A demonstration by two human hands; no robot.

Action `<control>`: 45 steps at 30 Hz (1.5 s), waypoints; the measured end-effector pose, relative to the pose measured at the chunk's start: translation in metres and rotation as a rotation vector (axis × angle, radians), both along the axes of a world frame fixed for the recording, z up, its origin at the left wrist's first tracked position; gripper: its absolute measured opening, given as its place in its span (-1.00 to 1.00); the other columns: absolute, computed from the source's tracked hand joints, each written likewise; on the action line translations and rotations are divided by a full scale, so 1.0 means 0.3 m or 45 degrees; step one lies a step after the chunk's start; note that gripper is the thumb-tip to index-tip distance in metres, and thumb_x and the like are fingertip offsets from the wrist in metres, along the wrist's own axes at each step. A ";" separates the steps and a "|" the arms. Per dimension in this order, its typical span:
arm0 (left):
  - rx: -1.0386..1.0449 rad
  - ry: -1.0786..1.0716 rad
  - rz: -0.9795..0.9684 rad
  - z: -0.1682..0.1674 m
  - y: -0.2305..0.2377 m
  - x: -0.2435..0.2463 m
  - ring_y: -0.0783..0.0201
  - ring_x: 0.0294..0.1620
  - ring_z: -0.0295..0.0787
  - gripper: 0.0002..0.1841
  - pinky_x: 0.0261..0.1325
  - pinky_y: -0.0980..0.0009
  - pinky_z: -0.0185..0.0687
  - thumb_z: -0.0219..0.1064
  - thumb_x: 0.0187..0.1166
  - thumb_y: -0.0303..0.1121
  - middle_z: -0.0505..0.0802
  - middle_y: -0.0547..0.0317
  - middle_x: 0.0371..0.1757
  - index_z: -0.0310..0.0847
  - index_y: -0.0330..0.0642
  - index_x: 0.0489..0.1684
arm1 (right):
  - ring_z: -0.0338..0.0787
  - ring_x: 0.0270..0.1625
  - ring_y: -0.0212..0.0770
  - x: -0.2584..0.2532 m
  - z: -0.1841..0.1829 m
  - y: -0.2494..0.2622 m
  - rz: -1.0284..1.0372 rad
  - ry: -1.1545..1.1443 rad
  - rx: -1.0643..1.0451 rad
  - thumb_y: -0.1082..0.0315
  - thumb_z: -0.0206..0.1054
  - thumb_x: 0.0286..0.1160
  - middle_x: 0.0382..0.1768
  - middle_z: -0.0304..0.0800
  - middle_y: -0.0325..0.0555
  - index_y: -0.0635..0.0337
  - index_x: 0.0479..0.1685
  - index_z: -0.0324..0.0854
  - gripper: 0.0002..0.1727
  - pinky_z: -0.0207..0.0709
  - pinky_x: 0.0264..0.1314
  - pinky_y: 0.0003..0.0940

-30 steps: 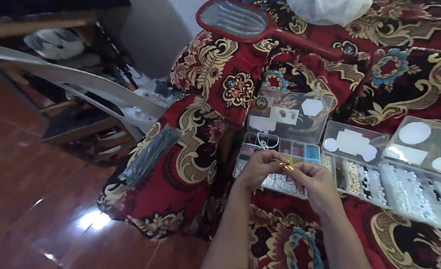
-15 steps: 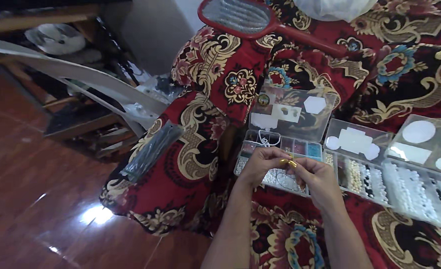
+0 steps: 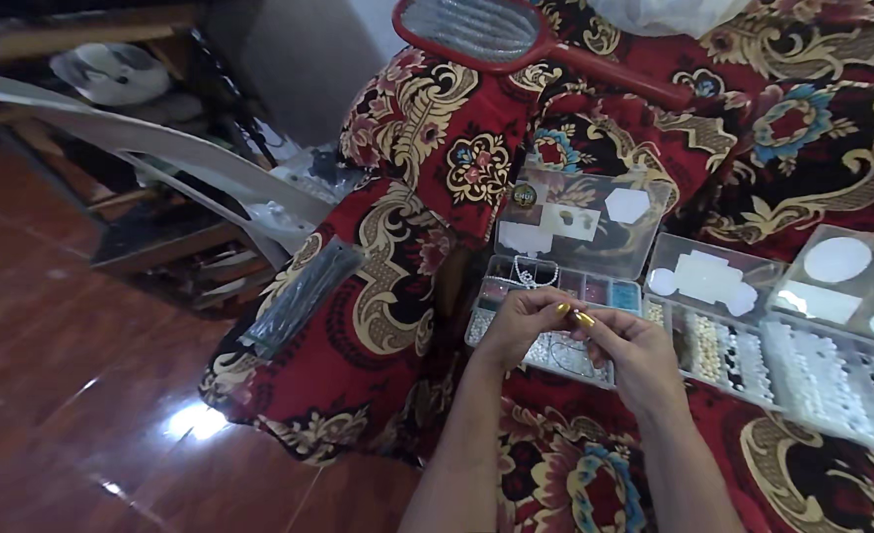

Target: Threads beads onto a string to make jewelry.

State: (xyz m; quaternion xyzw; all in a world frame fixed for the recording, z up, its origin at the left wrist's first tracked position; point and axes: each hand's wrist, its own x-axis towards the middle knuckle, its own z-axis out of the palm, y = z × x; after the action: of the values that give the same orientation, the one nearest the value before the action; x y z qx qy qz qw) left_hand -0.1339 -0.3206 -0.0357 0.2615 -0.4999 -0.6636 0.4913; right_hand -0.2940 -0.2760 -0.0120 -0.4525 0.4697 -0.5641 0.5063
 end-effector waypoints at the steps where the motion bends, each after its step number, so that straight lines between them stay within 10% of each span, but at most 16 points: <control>1: -0.013 0.005 -0.005 -0.004 -0.001 0.000 0.40 -0.01 0.83 -0.79 0.16 0.39 0.79 0.19 0.61 -0.63 0.85 0.24 0.00 0.79 -0.29 -0.17 | 0.66 -0.67 -0.52 0.001 0.001 0.002 -0.002 -0.014 0.004 0.60 0.34 0.47 -0.53 0.88 -0.23 0.32 -0.28 0.83 -0.87 0.57 -0.58 -0.66; 45: 0.014 0.176 0.024 -0.011 0.002 -0.022 0.47 -0.10 0.79 -0.86 0.05 0.47 0.76 0.24 0.59 -0.61 0.83 0.34 -0.11 0.69 -0.18 -0.18 | 0.71 -0.63 -0.51 0.029 -0.004 0.009 0.010 -0.124 -0.086 0.58 0.30 0.52 -0.49 0.90 -0.21 0.34 -0.19 0.85 -0.82 0.63 -0.54 -0.65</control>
State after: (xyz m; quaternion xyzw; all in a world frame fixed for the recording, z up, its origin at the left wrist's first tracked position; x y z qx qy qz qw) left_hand -0.1405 -0.3200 -0.0389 0.2223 -0.4587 -0.6781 0.5295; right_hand -0.2853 -0.2733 -0.0131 -0.4432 0.4232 -0.5991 0.5154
